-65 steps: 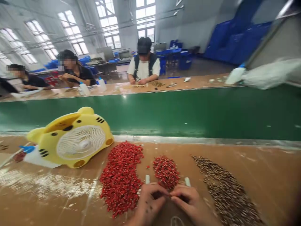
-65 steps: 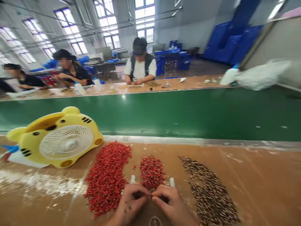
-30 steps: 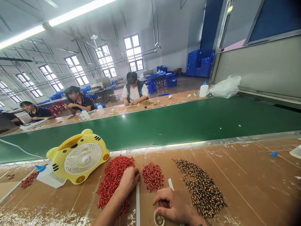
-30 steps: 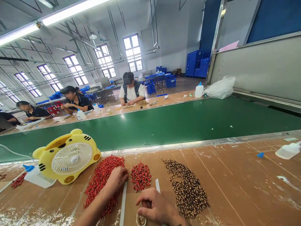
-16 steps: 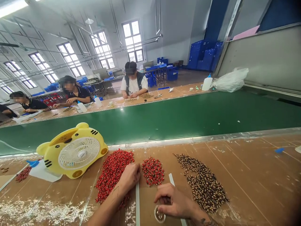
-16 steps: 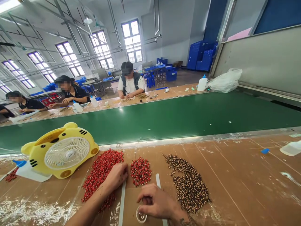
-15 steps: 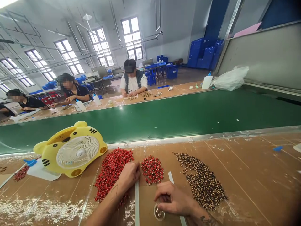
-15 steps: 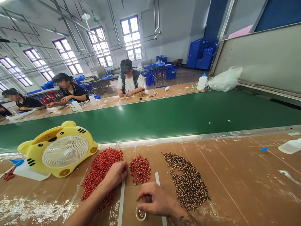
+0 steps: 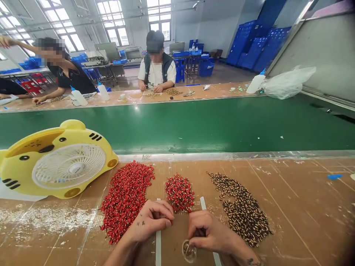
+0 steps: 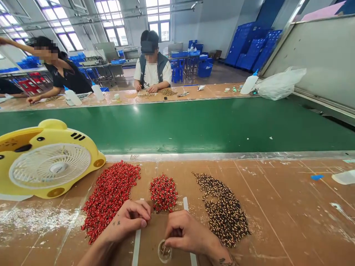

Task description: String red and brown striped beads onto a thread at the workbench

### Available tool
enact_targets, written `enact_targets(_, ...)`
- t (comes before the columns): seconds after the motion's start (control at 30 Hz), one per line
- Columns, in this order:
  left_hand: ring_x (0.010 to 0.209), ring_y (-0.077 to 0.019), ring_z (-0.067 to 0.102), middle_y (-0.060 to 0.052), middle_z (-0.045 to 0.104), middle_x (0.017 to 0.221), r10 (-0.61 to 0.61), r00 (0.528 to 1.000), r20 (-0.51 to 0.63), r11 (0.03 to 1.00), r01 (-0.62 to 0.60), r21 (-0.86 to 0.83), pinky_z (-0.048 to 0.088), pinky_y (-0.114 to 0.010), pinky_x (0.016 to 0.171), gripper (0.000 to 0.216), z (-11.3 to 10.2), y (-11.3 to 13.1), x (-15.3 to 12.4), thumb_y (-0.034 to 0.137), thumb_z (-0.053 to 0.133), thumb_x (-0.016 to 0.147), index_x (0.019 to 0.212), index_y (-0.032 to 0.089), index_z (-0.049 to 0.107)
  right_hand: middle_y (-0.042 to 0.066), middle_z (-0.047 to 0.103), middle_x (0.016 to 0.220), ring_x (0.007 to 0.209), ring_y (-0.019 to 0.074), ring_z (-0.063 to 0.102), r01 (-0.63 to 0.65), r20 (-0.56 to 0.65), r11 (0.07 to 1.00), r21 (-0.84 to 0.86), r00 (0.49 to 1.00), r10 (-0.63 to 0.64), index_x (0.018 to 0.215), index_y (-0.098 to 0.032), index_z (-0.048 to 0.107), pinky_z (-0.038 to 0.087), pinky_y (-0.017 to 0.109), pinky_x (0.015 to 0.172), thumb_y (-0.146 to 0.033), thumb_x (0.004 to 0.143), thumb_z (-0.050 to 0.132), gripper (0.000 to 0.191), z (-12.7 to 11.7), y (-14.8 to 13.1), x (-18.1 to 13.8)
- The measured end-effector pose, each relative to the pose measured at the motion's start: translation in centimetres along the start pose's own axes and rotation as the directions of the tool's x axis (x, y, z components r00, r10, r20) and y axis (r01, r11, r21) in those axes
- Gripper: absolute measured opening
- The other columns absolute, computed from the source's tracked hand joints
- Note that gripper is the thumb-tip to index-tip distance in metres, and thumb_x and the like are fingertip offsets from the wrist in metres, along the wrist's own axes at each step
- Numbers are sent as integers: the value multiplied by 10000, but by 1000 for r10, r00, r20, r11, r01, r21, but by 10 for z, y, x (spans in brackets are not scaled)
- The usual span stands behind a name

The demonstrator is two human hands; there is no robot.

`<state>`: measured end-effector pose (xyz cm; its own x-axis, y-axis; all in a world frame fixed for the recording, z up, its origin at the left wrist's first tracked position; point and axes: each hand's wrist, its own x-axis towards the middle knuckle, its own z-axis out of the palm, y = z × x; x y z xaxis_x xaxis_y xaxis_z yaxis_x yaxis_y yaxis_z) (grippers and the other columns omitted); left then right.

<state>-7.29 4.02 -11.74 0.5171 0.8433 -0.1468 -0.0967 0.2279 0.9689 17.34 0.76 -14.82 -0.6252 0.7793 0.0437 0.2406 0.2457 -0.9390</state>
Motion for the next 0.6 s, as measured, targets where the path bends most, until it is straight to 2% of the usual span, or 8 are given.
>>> enact_targets(0.1,618,-133,567,-45,686,687,-86,992,-91,986,71,-152,428,-241,604,208,0,-11,-1,307,852,621,757,158,799,37,627,698,667,151,558,63,30,996,-66,998,-61,772,-175,737,389,240,594,-528,933,597,413,2,-2,-1)
enact_targets(0.17,541,-114,554,-26,683,629,-152,978,-141,958,111,-264,426,-232,571,258,5,-19,0,315,870,593,768,145,785,45,617,672,649,155,541,169,13,974,-151,986,-169,755,-175,717,374,261,600,-547,979,504,484,6,-5,-1)
enact_targets(0.23,512,-105,553,-24,688,603,-184,973,-142,945,135,-297,421,-222,558,253,12,-26,1,299,871,595,764,134,782,45,588,635,616,154,509,261,-17,935,-241,962,-272,730,-172,690,346,275,587,-532,1015,422,532,8,-9,-2)
enact_targets(0.37,575,-110,571,-34,703,633,-187,973,-133,967,159,-198,413,-207,588,190,21,-32,4,255,839,657,801,136,805,35,561,632,612,149,491,298,-14,896,-329,947,-321,736,-174,655,316,274,572,-451,1041,401,484,10,-14,-3)
enact_targets(0.5,677,-134,596,-40,707,742,-123,980,-153,988,108,-106,440,-223,659,142,24,-34,5,232,781,729,848,162,814,23,537,618,601,149,468,274,-41,873,-403,948,-316,732,-173,631,307,275,572,-394,1040,419,434,9,-14,-2)
enact_targets(0.6,721,-156,612,-49,704,768,-88,985,-151,996,82,-45,460,-239,691,125,26,-32,5,213,750,748,844,164,815,16,528,610,592,145,464,258,-39,882,-395,954,-297,711,-175,604,309,272,569,-396,1038,411,441,10,-15,-1)
